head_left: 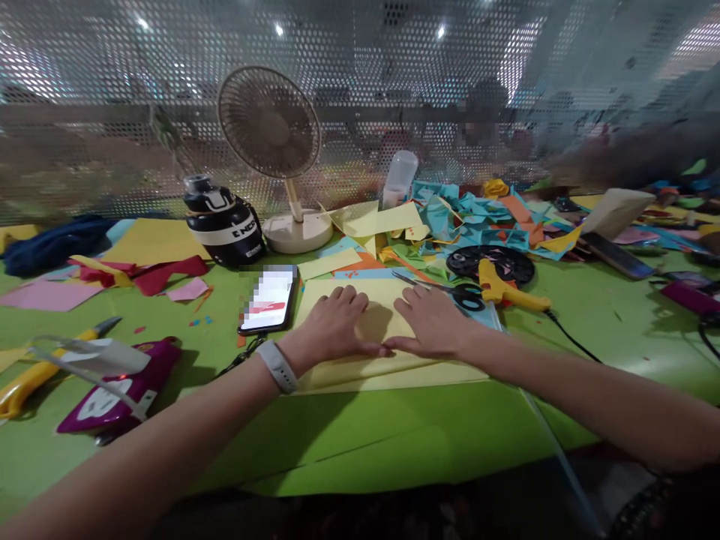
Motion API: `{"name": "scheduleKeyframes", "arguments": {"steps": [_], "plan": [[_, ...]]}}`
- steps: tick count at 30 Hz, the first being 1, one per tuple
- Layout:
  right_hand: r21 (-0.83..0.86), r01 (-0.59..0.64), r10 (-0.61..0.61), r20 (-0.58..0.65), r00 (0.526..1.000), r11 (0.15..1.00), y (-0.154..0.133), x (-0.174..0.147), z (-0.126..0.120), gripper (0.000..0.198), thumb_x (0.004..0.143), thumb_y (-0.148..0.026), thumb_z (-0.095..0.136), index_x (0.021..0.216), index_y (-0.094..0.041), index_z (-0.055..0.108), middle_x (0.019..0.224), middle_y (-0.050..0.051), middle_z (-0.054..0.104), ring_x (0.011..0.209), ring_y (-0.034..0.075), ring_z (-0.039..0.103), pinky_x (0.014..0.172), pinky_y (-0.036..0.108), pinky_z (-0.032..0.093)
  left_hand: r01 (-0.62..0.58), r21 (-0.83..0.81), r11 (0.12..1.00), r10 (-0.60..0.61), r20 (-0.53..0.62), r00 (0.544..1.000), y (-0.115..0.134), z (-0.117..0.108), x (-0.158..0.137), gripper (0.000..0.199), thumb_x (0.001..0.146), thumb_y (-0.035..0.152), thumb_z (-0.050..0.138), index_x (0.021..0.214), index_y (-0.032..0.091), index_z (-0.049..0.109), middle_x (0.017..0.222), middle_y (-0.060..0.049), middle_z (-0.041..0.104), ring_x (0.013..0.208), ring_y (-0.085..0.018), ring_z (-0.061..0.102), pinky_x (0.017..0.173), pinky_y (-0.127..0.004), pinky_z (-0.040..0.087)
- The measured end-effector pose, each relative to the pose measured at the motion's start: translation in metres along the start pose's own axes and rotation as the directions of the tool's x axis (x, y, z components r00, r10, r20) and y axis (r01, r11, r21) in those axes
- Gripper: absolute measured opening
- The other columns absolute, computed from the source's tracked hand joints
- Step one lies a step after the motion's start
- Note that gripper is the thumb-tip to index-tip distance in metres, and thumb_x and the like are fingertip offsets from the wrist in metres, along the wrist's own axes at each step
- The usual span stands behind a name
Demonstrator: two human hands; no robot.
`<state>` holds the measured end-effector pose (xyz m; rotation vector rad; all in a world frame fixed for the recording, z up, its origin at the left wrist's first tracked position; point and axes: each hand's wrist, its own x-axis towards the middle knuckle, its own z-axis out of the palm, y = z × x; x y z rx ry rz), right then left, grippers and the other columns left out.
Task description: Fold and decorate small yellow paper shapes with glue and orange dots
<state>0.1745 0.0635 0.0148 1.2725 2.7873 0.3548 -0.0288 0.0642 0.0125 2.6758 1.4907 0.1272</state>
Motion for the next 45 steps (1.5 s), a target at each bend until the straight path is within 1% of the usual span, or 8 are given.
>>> {"name": "scheduleKeyframes", "arguments": {"steps": [7, 11, 16, 20, 23, 27, 39, 45], "plan": [[0.038, -0.045, 0.045, 0.014, 0.999, 0.998, -0.009, -0.025, -0.001, 0.086, 0.084, -0.073, 0.023, 0.128, -0.005, 0.052, 0.123, 0.023, 0.054, 0.105, 0.036, 0.049, 0.089, 0.05, 0.035, 0.005, -0.016, 1.0, -0.006, -0.053, 0.999, 0.006, 0.008, -0.019, 0.099, 0.054, 0.092, 0.042, 0.115, 0.014, 0.053, 0.114, -0.017, 0.053, 0.101, -0.035, 0.048, 0.086, -0.048, 0.038], [0.051, -0.049, 0.048, 0.023, 0.999, 0.997, -0.01, -0.03, 0.004, 0.091, 0.083, -0.075, 0.022, 0.137, -0.005, 0.044, 0.132, 0.023, 0.05, 0.118, 0.038, 0.044, 0.105, 0.054, 0.022, -0.002, -0.013, 1.0, 0.001, -0.079, 0.997, 0.006, 0.012, -0.027, 0.101, 0.058, 0.091, 0.039, 0.121, 0.013, 0.05, 0.122, -0.019, 0.051, 0.106, -0.036, 0.047, 0.091, -0.049, 0.035], [0.127, -0.059, 0.056, 0.027, 0.998, 0.99, 0.0, -0.036, 0.014, 0.092, 0.081, -0.078, 0.022, 0.145, -0.012, 0.034, 0.15, 0.019, 0.031, 0.14, 0.036, 0.02, 0.112, 0.052, 0.012, -0.049, 0.018, 0.999, 0.05, -0.076, 0.996, -0.001, 0.016, -0.036, 0.104, 0.059, 0.09, 0.039, 0.129, 0.013, 0.045, 0.132, -0.019, 0.047, 0.116, -0.037, 0.043, 0.1, -0.048, 0.029], [0.147, -0.043, 0.045, -0.011, 0.999, 0.988, 0.012, -0.044, 0.023, 0.086, 0.081, -0.077, 0.027, 0.147, -0.021, 0.03, 0.157, 0.012, 0.016, 0.144, 0.032, 0.007, 0.115, 0.051, 0.005, -0.08, 0.018, 0.997, 0.081, -0.087, 0.993, -0.01, 0.022, -0.046, 0.104, 0.063, 0.087, 0.043, 0.14, 0.018, 0.033, 0.142, -0.017, 0.041, 0.127, -0.038, 0.036, 0.107, -0.049, 0.02], [0.144, -0.044, 0.046, -0.008, 0.999, 0.989, 0.018, -0.05, 0.026, 0.084, 0.082, -0.075, 0.029, 0.147, -0.022, 0.031, 0.157, 0.01, 0.014, 0.144, 0.032, 0.006, 0.115, 0.052, 0.004, -0.076, 0.036, 0.996, 0.079, -0.111, 0.991, -0.017, 0.026, -0.054, 0.106, 0.065, 0.084, 0.045, 0.147, 0.023, 0.017, 0.152, -0.016, 0.028, 0.137, -0.038, 0.023, 0.111, -0.052, 0.009], [0.137, -0.033, 0.033, 0.008, 0.999, 0.99, 0.025, -0.057, 0.025, 0.082, 0.084, -0.074, 0.029, 0.147, -0.022, 0.031, 0.157, 0.011, 0.013, 0.144, 0.032, 0.003, 0.115, 0.053, 0.003, -0.049, 0.049, 0.998, 0.054, -0.11, 0.992, -0.028, 0.03, -0.066, 0.106, 0.066, 0.084, 0.046, 0.149, 0.028, 0.011, 0.155, -0.013, 0.022, 0.14, -0.037, 0.018, 0.112, -0.051, 0.005], [0.133, -0.065, 0.049, 0.12, 0.992, 0.989, 0.038, -0.072, 0.02, 0.079, 0.085, -0.072, 0.028, 0.146, -0.023, 0.031, 0.157, 0.011, 0.012, 0.143, 0.033, 0.008, 0.114, 0.055, 0.005, -0.007, 0.074, 0.997, 0.01, -0.04, 0.999, -0.049, 0.03, -0.081, 0.107, 0.066, 0.085, 0.042, 0.15, 0.026, 0.012, 0.155, -0.012, 0.023, 0.14, -0.036, 0.018, 0.112, -0.05, 0.007], [0.142, -0.053, 0.031, 0.151, 0.988, 0.988, 0.041, -0.066, 0.003, 0.087, 0.08, -0.075, 0.035, 0.146, -0.019, 0.033, 0.155, 0.015, 0.021, 0.141, 0.038, 0.014, 0.112, 0.057, 0.009, 0.09, 0.097, 0.991, -0.098, 0.08, 0.992, -0.055, 0.026, -0.088, 0.112, 0.063, 0.088, 0.039, 0.149, 0.018, 0.019, 0.155, -0.016, 0.02, 0.141, -0.038, 0.014, 0.112, -0.052, 0.004]]}}
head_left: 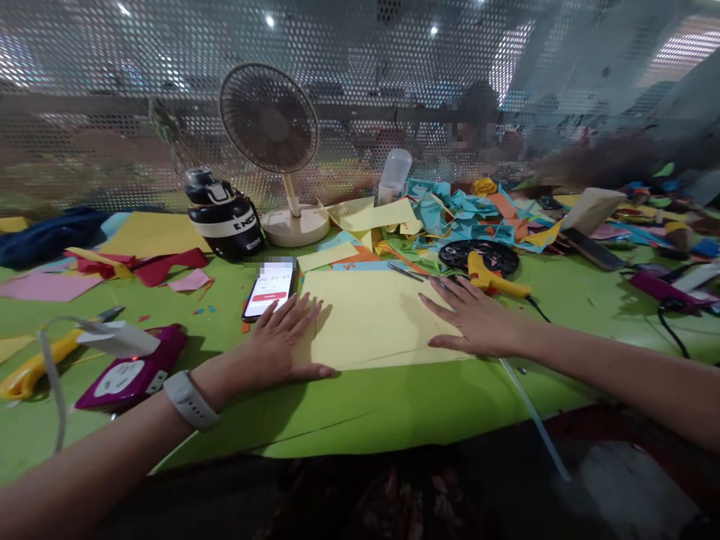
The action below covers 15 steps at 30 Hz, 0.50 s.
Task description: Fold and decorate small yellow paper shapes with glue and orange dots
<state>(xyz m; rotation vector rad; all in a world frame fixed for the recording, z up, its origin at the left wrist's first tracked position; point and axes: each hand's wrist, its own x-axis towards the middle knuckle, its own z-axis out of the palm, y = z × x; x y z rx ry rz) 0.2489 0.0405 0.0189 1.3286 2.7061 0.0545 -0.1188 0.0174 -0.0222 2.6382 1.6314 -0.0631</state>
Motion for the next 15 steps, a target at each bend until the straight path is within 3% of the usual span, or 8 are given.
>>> {"name": "scheduleKeyframes", "arguments": {"steps": [2, 4, 5, 7, 9, 11, 15], "plan": [[-0.002, 0.056, -0.056, -0.013, 0.998, 0.998, -0.007, 0.006, -0.02, 0.091, 0.075, -0.076, 0.045, 0.142, -0.014, 0.04, 0.149, 0.02, 0.032, 0.138, 0.04, 0.023, 0.109, 0.055, 0.017, -0.006, 0.0, 1.0, 0.006, 0.021, 1.0, 0.0, -0.002, 0.001, 0.113, 0.064, 0.088, 0.039, 0.149, 0.017, 0.018, 0.155, -0.015, 0.019, 0.141, -0.038, 0.013, 0.112, -0.051, 0.005], [0.043, 0.073, -0.072, -0.025, 0.997, 0.996, -0.021, 0.016, -0.043, 0.079, 0.075, -0.072, 0.051, 0.125, -0.01, 0.057, 0.13, 0.021, 0.055, 0.122, 0.037, 0.046, 0.101, 0.048, 0.032, -0.025, -0.002, 1.0, 0.025, 0.023, 0.999, -0.001, -0.003, 0.003, 0.114, 0.063, 0.087, 0.04, 0.15, 0.018, 0.014, 0.156, -0.014, 0.015, 0.142, -0.038, 0.01, 0.113, -0.05, 0.006], [0.107, 0.044, -0.046, 0.018, 0.999, 0.993, -0.03, 0.024, -0.052, 0.066, 0.078, -0.068, 0.051, 0.11, -0.011, 0.064, 0.113, 0.018, 0.065, 0.106, 0.033, 0.058, 0.09, 0.042, 0.04, -0.035, -0.003, 0.999, 0.035, 0.023, 0.999, -0.002, -0.003, 0.005, 0.115, 0.063, 0.087, 0.041, 0.151, 0.019, 0.012, 0.157, -0.013, 0.014, 0.142, -0.038, 0.009, 0.113, -0.051, 0.006], [0.288, -0.032, -0.03, 0.207, 0.978, 0.957, -0.051, 0.041, -0.063, 0.051, 0.079, -0.064, 0.052, 0.08, -0.015, 0.067, 0.079, 0.01, 0.071, 0.077, 0.024, 0.064, 0.071, 0.033, 0.044, -0.046, -0.004, 0.999, 0.046, 0.029, 0.998, -0.004, -0.002, 0.007, 0.116, 0.062, 0.087, 0.042, 0.151, 0.02, 0.008, 0.157, -0.013, 0.011, 0.142, -0.04, 0.007, 0.112, -0.053, 0.006], [0.511, -0.125, -0.154, 0.468, 0.87, 0.85, -0.07, 0.06, -0.062, 0.046, 0.077, -0.06, 0.058, 0.062, -0.016, 0.061, 0.057, 0.003, 0.066, 0.06, 0.016, 0.062, 0.062, 0.026, 0.043, -0.043, -0.003, 0.999, 0.043, 0.041, 0.998, -0.005, -0.001, 0.009, 0.117, 0.061, 0.087, 0.043, 0.151, 0.021, 0.007, 0.157, -0.013, 0.01, 0.142, -0.04, 0.005, 0.112, -0.054, 0.007], [0.631, -0.276, -0.216, 0.589, 0.779, 0.725, -0.085, 0.075, -0.053, 0.043, 0.075, -0.053, 0.064, 0.056, -0.016, 0.056, 0.05, -0.002, 0.061, 0.05, 0.012, 0.059, 0.056, 0.023, 0.042, -0.037, -0.005, 0.999, 0.037, 0.05, 0.998, -0.005, -0.001, 0.01, 0.118, 0.06, 0.087, 0.044, 0.151, 0.022, 0.006, 0.157, -0.013, 0.009, 0.142, -0.04, 0.004, 0.112, -0.054, 0.007], [0.654, -0.425, -0.224, 0.673, 0.705, 0.625, -0.092, 0.088, -0.033, 0.037, 0.075, -0.039, 0.07, 0.053, -0.013, 0.055, 0.043, -0.004, 0.057, 0.041, 0.008, 0.054, 0.049, 0.02, 0.039, -0.046, -0.011, 0.999, 0.047, 0.06, 0.997, -0.007, 0.0, 0.01, 0.119, 0.06, 0.087, 0.045, 0.151, 0.021, 0.007, 0.157, -0.013, 0.008, 0.142, -0.039, 0.003, 0.112, -0.054, 0.006]]}}
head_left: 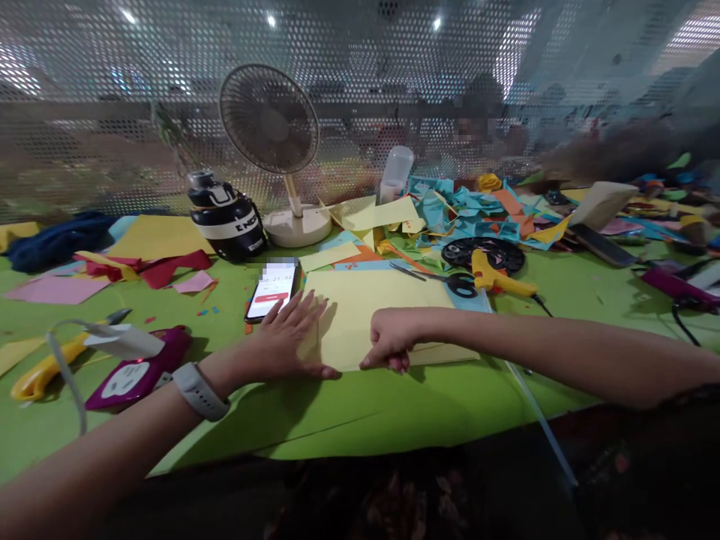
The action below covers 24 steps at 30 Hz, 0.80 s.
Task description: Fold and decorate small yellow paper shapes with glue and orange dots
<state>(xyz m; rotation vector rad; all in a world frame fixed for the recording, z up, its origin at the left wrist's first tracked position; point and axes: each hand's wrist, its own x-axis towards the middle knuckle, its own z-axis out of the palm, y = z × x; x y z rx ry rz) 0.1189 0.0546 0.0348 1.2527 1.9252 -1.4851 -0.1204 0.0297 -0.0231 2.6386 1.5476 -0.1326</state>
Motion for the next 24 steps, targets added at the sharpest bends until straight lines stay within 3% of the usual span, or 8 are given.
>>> {"name": "scheduleKeyframes", "arguments": {"steps": [8, 14, 17, 20, 22, 23, 24], "plan": [[0.081, -0.095, 0.1, -0.052, 0.994, 0.992, 0.046, -0.03, -0.015, 0.042, 0.069, -0.048, 0.072, 0.052, -0.013, 0.056, 0.043, -0.005, 0.057, 0.038, 0.005, 0.05, 0.047, 0.019, 0.038, 0.001, -0.05, 0.999, -0.002, -0.005, 1.0, -0.003, 0.0, 0.001, 0.116, 0.06, 0.083, 0.05, 0.151, 0.023, 0.01, 0.157, -0.011, 0.012, 0.141, -0.04, 0.006, 0.112, -0.055, 0.007], [0.042, -0.231, 0.235, -0.136, 0.962, 0.972, 0.091, -0.063, -0.031, 0.047, 0.062, -0.058, 0.072, 0.051, -0.015, 0.055, 0.044, -0.003, 0.056, 0.04, 0.008, 0.049, 0.048, 0.022, 0.039, 0.032, -0.07, 0.997, -0.032, 0.001, 0.999, 0.001, -0.002, 0.0, 0.116, 0.058, 0.082, 0.053, 0.15, 0.024, 0.013, 0.157, -0.011, 0.014, 0.141, -0.042, 0.006, 0.112, -0.057, 0.007], [-0.009, -0.264, 0.258, -0.173, 0.95, 0.965, 0.095, -0.077, -0.037, 0.044, 0.064, -0.054, 0.071, 0.05, -0.015, 0.054, 0.043, -0.003, 0.055, 0.04, 0.008, 0.049, 0.047, 0.022, 0.037, 0.008, -0.064, 0.998, -0.008, 0.005, 1.0, 0.004, -0.012, -0.001, 0.116, 0.06, 0.084, 0.05, 0.15, 0.021, 0.014, 0.156, -0.014, 0.014, 0.141, -0.042, 0.006, 0.111, -0.058, 0.009], [-0.048, -0.19, 0.173, -0.235, 0.956, 0.981, 0.08, -0.083, -0.041, 0.042, 0.07, -0.048, 0.068, 0.049, -0.016, 0.053, 0.039, -0.005, 0.05, 0.037, 0.007, 0.045, 0.047, 0.022, 0.035, -0.055, -0.073, 0.996, 0.054, -0.018, 0.998, 0.014, -0.035, 0.0, 0.116, 0.055, 0.085, 0.054, 0.148, 0.021, 0.025, 0.156, -0.016, 0.017, 0.14, -0.043, 0.011, 0.109, -0.058, 0.015], [-0.051, -0.119, 0.1, -0.281, 0.954, 0.992, 0.064, -0.079, -0.04, 0.041, 0.073, -0.047, 0.065, 0.05, -0.016, 0.053, 0.038, -0.006, 0.049, 0.037, 0.006, 0.043, 0.048, 0.021, 0.034, -0.067, -0.156, 0.985, 0.06, -0.051, 0.997, 0.028, -0.053, 0.004, 0.104, 0.057, 0.083, 0.055, 0.137, 0.019, 0.045, 0.15, -0.017, 0.033, 0.135, -0.042, 0.029, 0.105, -0.051, 0.029], [-0.041, -0.094, 0.079, -0.27, 0.96, 0.995, 0.057, -0.075, -0.038, 0.04, 0.074, -0.047, 0.065, 0.052, -0.016, 0.053, 0.04, -0.006, 0.05, 0.038, 0.006, 0.044, 0.048, 0.021, 0.034, -0.033, -0.244, 0.969, 0.021, -0.053, 0.998, 0.037, -0.061, 0.008, 0.09, 0.063, 0.081, 0.052, 0.125, 0.016, 0.056, 0.137, -0.018, 0.05, 0.123, -0.038, 0.046, 0.097, -0.046, 0.039], [-0.031, -0.089, 0.079, -0.237, 0.968, 0.996, 0.051, -0.07, -0.036, 0.04, 0.074, -0.048, 0.065, 0.053, -0.016, 0.053, 0.042, -0.005, 0.053, 0.04, 0.006, 0.046, 0.047, 0.021, 0.033, 0.026, -0.359, 0.933, -0.021, 0.017, 1.0, 0.047, -0.067, 0.013, 0.076, 0.07, 0.078, 0.047, 0.111, 0.015, 0.063, 0.117, -0.017, 0.065, 0.105, -0.033, 0.061, 0.084, -0.041, 0.047]]}}
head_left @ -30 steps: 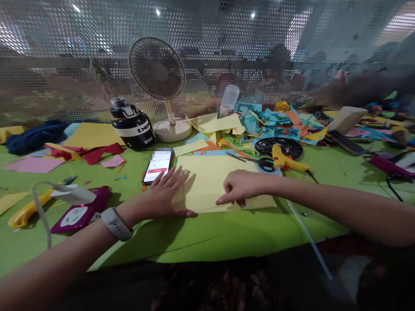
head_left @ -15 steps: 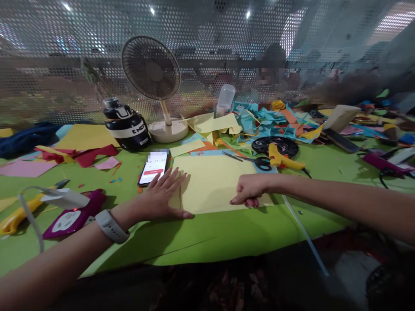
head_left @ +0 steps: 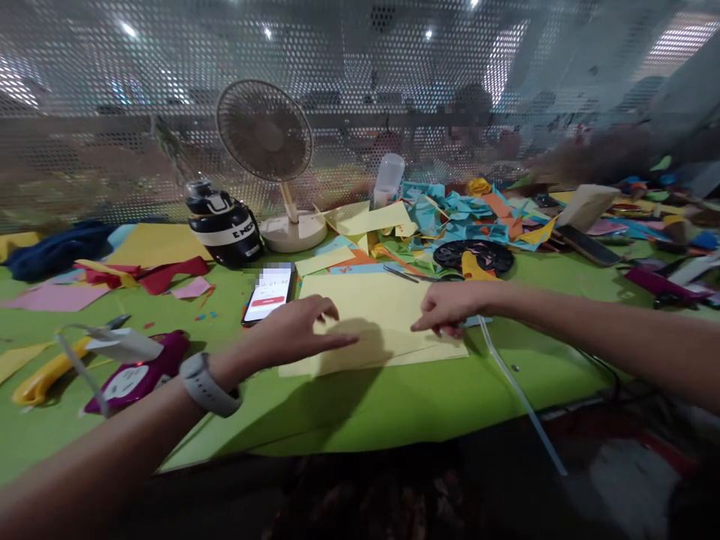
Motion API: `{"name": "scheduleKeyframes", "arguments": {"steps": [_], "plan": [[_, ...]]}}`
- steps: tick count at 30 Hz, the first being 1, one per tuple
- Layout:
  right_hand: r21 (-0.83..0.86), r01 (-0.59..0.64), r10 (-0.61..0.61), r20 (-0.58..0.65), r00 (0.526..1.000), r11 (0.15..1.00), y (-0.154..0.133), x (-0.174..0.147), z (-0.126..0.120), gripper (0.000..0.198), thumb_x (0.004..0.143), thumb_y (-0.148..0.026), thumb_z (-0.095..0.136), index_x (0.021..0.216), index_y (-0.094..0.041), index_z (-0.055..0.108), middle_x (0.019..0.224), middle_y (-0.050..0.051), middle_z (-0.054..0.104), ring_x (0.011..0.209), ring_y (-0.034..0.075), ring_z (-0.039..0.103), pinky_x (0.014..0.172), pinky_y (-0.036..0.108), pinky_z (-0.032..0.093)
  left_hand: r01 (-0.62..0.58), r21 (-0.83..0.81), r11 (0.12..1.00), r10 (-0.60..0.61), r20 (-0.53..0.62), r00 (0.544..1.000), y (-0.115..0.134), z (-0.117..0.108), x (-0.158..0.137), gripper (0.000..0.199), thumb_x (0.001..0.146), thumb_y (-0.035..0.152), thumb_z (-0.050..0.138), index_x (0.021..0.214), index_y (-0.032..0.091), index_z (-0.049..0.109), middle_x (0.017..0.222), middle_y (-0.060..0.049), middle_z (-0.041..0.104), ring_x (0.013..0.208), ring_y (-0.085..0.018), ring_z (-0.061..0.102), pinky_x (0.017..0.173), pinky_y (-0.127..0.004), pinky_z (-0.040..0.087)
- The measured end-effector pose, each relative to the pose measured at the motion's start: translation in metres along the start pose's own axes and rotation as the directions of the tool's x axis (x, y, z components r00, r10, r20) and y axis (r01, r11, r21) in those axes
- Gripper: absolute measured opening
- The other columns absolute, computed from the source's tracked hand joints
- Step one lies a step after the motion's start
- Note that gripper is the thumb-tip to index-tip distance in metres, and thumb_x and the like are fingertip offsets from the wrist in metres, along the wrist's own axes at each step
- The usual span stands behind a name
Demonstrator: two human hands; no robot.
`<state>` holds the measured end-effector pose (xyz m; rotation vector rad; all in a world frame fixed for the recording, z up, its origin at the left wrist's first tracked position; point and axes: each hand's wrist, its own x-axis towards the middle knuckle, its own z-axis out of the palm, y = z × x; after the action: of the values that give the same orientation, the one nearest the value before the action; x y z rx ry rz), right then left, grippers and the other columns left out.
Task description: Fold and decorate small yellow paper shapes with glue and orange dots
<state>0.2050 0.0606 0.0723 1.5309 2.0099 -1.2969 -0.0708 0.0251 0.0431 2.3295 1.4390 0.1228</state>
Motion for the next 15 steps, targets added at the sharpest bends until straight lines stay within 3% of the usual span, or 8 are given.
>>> {"name": "scheduleKeyframes", "arguments": {"steps": [2, 3, 5, 9, 15], "plan": [[-0.002, -0.001, 0.001, 0.091, 0.996, 1.0, -0.008, 0.011, 0.007, 0.041, 0.071, -0.05, 0.067, 0.056, -0.015, 0.053, 0.047, -0.004, 0.057, 0.044, 0.007, 0.05, 0.047, 0.021, 0.031, 0.128, -0.258, 0.958, -0.064, 0.241, 0.968, 0.023, 0.002, 0.01, 0.064, 0.077, 0.074, 0.041, 0.088, 0.015, 0.065, 0.08, -0.012, 0.073, 0.071, -0.025, 0.068, 0.061, -0.033, 0.049], [-0.011, 0.002, -0.001, 0.123, 0.992, 1.0, -0.009, 0.016, 0.01, 0.041, 0.07, -0.051, 0.068, 0.057, -0.015, 0.052, 0.048, -0.003, 0.058, 0.046, 0.008, 0.052, 0.047, 0.021, 0.03, 0.19, -0.353, 0.916, -0.054, 0.359, 0.932, 0.033, 0.006, 0.016, 0.061, 0.077, 0.073, 0.042, 0.078, 0.016, 0.063, 0.071, -0.01, 0.072, 0.061, -0.022, 0.067, 0.054, -0.03, 0.046], [-0.022, 0.015, -0.012, 0.157, 0.988, 1.0, -0.007, 0.027, 0.015, 0.042, 0.066, -0.053, 0.071, 0.06, -0.016, 0.052, 0.05, -0.004, 0.058, 0.049, 0.008, 0.054, 0.048, 0.02, 0.029, 0.268, -0.433, 0.861, -0.038, 0.469, 0.883, 0.047, 0.016, 0.027, 0.054, 0.074, 0.069, 0.052, 0.063, 0.016, 0.059, 0.06, -0.008, 0.069, 0.053, -0.019, 0.064, 0.05, -0.027, 0.043], [-0.013, 0.024, -0.021, 0.194, 0.981, 1.0, 0.0, 0.038, 0.015, 0.049, 0.06, -0.061, 0.071, 0.06, -0.016, 0.051, 0.05, -0.004, 0.06, 0.05, 0.009, 0.055, 0.048, 0.021, 0.028, 0.357, -0.445, 0.821, -0.033, 0.588, 0.808, 0.055, 0.032, 0.04, 0.053, 0.068, 0.064, 0.064, 0.049, 0.015, 0.057, 0.048, -0.007, 0.064, 0.051, -0.019, 0.063, 0.055, -0.03, 0.045], [0.015, 0.041, -0.044, 0.2, 0.979, 0.999, 0.004, 0.039, 0.014, 0.053, 0.056, -0.065, 0.072, 0.06, -0.016, 0.052, 0.05, -0.003, 0.06, 0.049, 0.009, 0.056, 0.05, 0.021, 0.033, 0.399, -0.471, 0.787, -0.032, 0.614, 0.789, 0.048, 0.038, 0.046, 0.048, 0.062, 0.061, 0.071, 0.049, 0.016, 0.061, 0.043, -0.004, 0.061, 0.046, -0.018, 0.059, 0.054, -0.031, 0.044]]}}
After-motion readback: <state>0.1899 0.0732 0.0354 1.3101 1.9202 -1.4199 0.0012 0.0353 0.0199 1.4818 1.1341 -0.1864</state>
